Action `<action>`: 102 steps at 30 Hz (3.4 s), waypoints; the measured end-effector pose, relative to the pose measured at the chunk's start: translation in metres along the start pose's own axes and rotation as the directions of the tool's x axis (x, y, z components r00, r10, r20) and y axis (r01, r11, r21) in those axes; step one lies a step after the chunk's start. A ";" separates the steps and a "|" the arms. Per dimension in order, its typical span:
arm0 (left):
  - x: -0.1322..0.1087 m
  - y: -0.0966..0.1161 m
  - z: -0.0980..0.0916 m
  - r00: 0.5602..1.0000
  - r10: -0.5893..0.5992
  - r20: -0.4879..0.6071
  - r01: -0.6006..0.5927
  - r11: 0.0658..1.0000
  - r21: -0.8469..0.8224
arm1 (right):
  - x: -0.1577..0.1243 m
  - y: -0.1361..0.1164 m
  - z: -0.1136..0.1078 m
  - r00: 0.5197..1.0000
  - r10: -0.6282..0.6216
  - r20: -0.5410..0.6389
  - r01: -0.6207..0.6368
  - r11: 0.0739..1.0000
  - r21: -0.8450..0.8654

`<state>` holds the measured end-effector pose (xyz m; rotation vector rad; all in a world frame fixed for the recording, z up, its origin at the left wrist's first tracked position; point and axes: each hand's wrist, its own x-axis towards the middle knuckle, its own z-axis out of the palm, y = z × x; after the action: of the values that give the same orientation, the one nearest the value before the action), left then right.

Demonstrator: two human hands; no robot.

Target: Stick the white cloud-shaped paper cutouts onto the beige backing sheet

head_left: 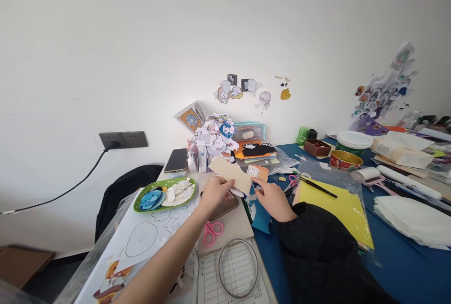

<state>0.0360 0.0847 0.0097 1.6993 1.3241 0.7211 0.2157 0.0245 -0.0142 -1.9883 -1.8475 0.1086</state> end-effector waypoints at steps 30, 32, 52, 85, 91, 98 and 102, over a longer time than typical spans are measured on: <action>-0.097 0.088 -0.095 0.892 0.324 -0.317 -0.384 0.911 -0.150 | 0.016 -0.075 -0.054 0.954 -0.294 -0.051 0.206 0.525 0.826; -0.099 0.089 -0.097 0.878 0.327 -0.350 -0.408 0.893 -0.190 | 0.024 -0.103 -0.068 0.907 -0.420 -0.035 0.227 0.419 0.879; -0.099 0.084 -0.101 0.768 0.303 -0.564 -0.446 0.885 -0.133 | 0.021 -0.114 -0.119 0.901 -0.433 0.000 0.198 0.411 0.890; -0.087 0.082 -0.100 0.852 0.427 -0.303 -0.411 0.904 0.118 | 0.049 0.076 -0.133 0.960 0.274 -0.062 -0.190 0.795 0.576; -0.088 0.084 -0.097 0.827 0.449 -0.339 -0.374 0.889 0.263 | 0.064 0.051 -0.126 0.934 0.319 -0.162 -0.210 0.856 0.472; -0.096 0.087 -0.091 0.848 0.462 -0.260 -0.431 0.887 0.167 | 0.029 -0.056 -0.140 0.957 -0.208 -0.202 0.289 0.721 0.630; -0.100 0.091 -0.090 0.901 0.390 -0.191 -0.415 0.903 -0.115 | 0.012 -0.097 -0.126 0.748 -0.399 -0.530 0.633 0.669 0.389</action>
<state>-0.0237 0.0049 0.1378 1.8387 0.9950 1.1947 0.1690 0.0076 0.1373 -0.9316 -1.7712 0.0400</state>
